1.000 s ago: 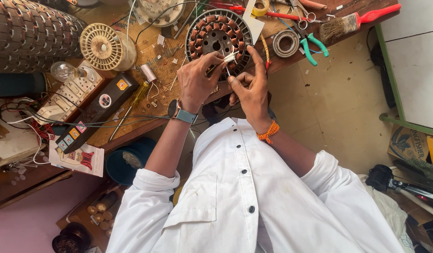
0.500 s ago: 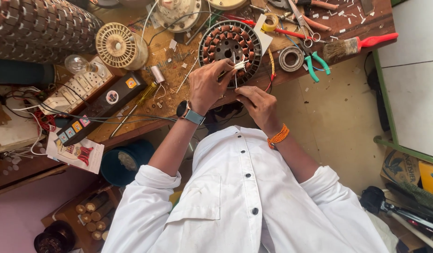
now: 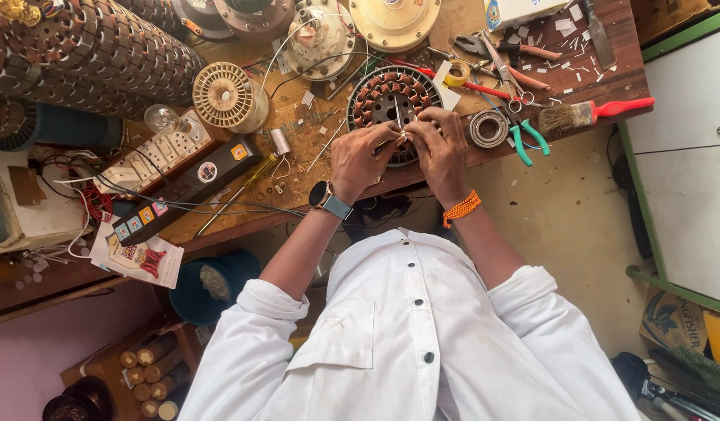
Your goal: The person works at a cluttered workbench, manipulating wires and small components of an electrical motor or generator. They use scissors to cut a piece of white material and a screwdriver to adjust parts within the stator assembly. The task involves precise hand movements and tool use.
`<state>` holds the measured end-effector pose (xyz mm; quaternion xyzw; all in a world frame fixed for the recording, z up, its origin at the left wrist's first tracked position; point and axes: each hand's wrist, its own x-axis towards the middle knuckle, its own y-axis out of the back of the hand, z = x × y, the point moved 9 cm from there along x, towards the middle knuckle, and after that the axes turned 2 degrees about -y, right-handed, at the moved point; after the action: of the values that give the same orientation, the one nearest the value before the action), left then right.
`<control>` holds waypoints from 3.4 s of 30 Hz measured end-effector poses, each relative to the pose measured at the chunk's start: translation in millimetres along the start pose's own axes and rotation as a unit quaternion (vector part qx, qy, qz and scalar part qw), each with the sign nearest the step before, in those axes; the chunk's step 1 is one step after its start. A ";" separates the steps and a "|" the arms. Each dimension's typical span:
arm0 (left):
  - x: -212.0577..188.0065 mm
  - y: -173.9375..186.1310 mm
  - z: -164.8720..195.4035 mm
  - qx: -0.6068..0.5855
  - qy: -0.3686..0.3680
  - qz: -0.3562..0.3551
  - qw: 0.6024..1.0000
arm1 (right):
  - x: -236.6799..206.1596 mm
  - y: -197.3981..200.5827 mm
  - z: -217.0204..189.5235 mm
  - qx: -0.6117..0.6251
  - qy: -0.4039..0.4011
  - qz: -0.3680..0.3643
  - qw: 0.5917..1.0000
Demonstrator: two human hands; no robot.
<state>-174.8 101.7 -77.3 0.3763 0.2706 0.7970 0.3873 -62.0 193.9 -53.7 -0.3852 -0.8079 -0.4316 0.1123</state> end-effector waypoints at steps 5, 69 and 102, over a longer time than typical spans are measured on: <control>-1.6 -2.0 6.2 0.001 0.003 -0.018 1.000 | 9.0 -3.3 14.0 0.046 -0.043 -0.063 0.996; 31.0 -64.3 49.3 0.068 0.199 0.124 0.970 | 67.5 22.0 132.6 0.248 0.006 -0.356 0.901; 30.5 -60.6 43.8 0.070 0.217 0.096 0.969 | 53.0 24.8 99.8 0.195 0.039 -0.222 0.955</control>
<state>-127.0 166.4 -84.2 0.2447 0.3664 0.8719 0.2137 -65.1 308.1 -71.4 -0.1500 -0.9366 -0.2940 0.1179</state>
